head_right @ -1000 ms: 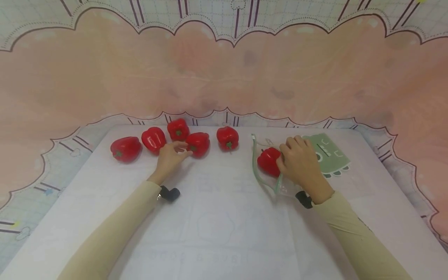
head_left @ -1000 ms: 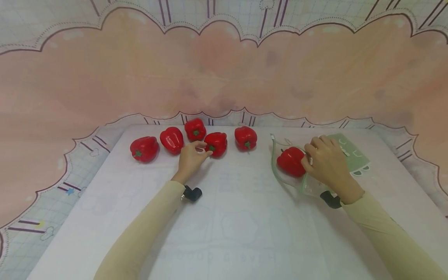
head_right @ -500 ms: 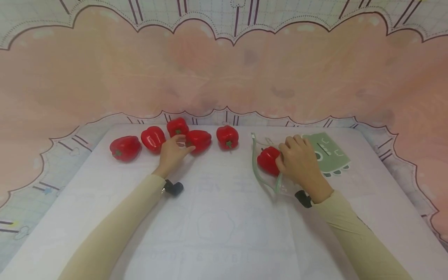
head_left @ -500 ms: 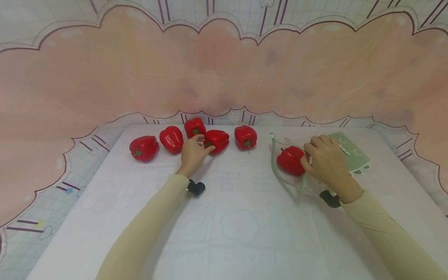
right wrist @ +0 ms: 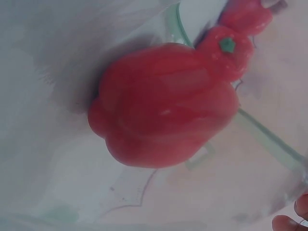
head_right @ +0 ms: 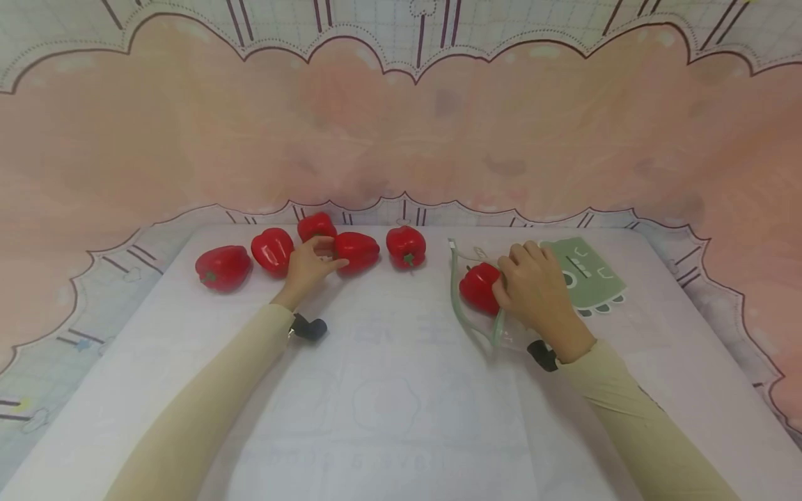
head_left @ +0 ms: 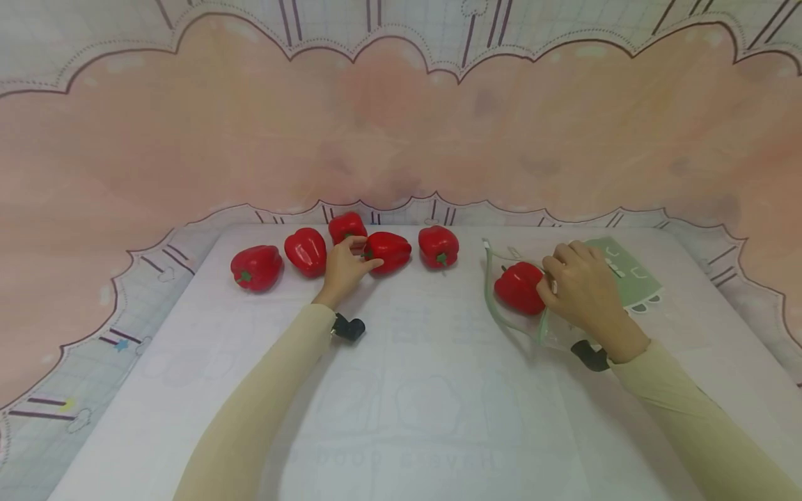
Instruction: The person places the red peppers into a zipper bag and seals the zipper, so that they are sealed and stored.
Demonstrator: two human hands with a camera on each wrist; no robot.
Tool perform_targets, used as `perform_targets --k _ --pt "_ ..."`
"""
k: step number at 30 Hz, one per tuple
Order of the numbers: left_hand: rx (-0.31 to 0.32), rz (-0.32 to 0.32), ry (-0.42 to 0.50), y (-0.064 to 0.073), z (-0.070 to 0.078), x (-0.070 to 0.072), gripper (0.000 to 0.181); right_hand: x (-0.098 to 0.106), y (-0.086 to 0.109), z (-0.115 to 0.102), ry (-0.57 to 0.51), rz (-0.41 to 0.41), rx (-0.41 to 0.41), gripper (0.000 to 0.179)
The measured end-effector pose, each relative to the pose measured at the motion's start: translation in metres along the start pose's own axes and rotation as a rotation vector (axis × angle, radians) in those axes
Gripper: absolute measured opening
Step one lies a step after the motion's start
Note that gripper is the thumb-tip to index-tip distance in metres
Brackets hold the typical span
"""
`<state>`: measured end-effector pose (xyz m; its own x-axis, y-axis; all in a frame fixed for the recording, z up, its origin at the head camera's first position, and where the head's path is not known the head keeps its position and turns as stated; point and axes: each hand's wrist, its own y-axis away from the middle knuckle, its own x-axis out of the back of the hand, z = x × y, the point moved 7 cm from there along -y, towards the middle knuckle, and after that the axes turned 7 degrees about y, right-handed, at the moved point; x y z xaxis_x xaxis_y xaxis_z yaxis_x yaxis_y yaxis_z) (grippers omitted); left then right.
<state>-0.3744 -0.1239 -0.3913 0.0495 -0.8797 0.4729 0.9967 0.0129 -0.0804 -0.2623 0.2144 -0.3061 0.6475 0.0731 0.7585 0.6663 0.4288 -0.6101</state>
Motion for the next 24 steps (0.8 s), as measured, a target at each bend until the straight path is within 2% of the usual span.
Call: perform_targets --k 9,15,20,24 --pt "0.03 -0.055 -0.003 -0.0047 -0.0037 -0.0021 0.065 0.0013 0.0 -0.0005 -0.014 0.011 0.007 0.014" --pt "0.024 -0.088 -0.078 -0.0069 -0.0004 -0.0055 0.076 0.0018 0.0 -0.0006 -0.013 0.025 0.016 0.013" --pt "0.015 -0.095 -0.139 -0.0084 0.0009 -0.0072 0.073 0.0032 -0.0001 -0.0014 -0.01 0.038 0.028 0.013" --pt "0.016 -0.112 -0.149 -0.0083 0.0025 -0.0082 0.072 0.004 -0.0008 -0.0016 -0.009 0.036 0.027 0.012"
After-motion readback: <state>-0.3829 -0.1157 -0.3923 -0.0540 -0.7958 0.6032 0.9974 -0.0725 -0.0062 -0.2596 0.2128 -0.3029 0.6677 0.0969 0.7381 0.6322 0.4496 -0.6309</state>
